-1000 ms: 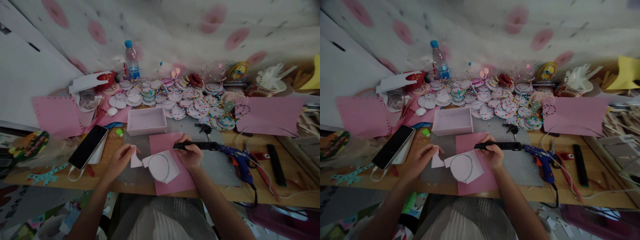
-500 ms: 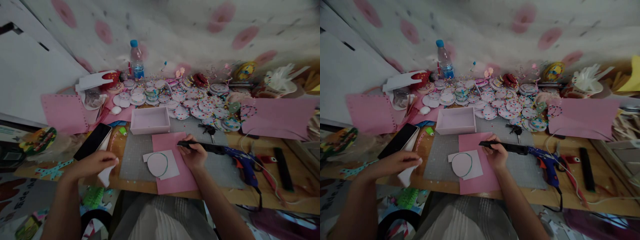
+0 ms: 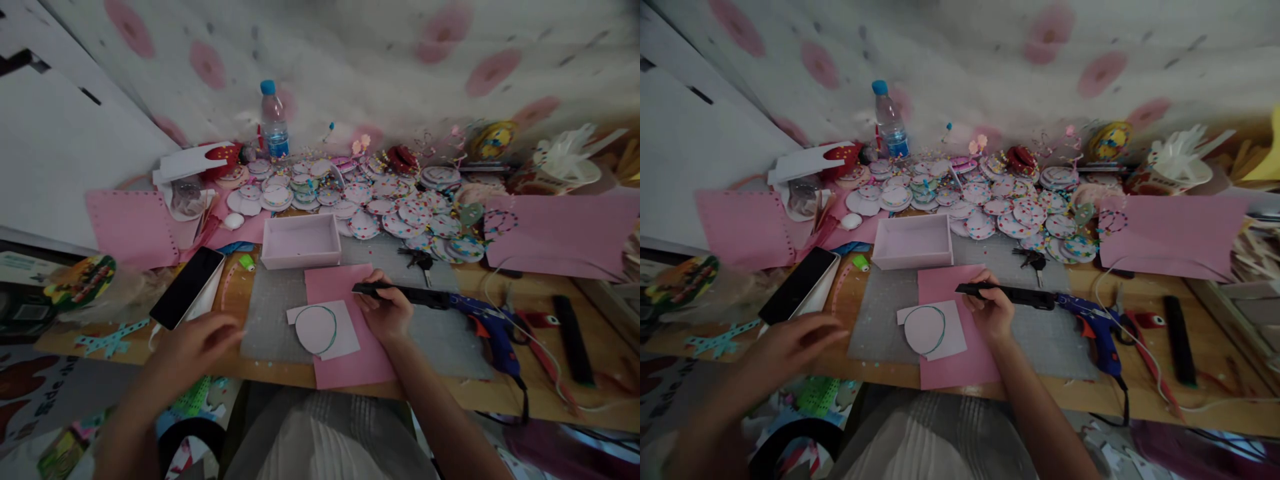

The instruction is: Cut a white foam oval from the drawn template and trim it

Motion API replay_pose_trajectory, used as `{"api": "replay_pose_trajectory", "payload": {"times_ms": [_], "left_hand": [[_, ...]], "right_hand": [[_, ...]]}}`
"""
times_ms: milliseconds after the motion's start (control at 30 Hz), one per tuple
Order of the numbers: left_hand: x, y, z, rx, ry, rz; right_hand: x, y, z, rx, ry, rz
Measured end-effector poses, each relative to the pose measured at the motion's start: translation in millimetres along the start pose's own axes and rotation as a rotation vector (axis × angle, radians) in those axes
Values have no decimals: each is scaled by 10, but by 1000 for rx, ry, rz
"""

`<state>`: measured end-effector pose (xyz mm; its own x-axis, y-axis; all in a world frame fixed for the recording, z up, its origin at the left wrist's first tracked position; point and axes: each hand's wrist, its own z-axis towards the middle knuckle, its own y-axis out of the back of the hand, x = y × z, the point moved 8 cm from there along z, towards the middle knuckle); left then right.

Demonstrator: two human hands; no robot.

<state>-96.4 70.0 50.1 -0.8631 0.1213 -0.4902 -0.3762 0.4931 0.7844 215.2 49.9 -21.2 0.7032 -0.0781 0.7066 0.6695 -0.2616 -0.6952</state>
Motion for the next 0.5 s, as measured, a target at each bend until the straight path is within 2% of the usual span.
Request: {"api": "replay_pose_trajectory", "payload": {"times_ms": [100,167,300,500], "left_hand": [[-508,-338,239,6,-210,35],[-675,-528,384,2,-295,89],[-723,-715,554,66,-323,101],[-717,-727,542,108,-297,9]], "right_hand": [[-5,-8,-10,9,-1,-9],[-3,-11,-20,10,-1,-20],[12,-15,-28,0,6,-32],[45,-25,-40,-13,37,-42]]}}
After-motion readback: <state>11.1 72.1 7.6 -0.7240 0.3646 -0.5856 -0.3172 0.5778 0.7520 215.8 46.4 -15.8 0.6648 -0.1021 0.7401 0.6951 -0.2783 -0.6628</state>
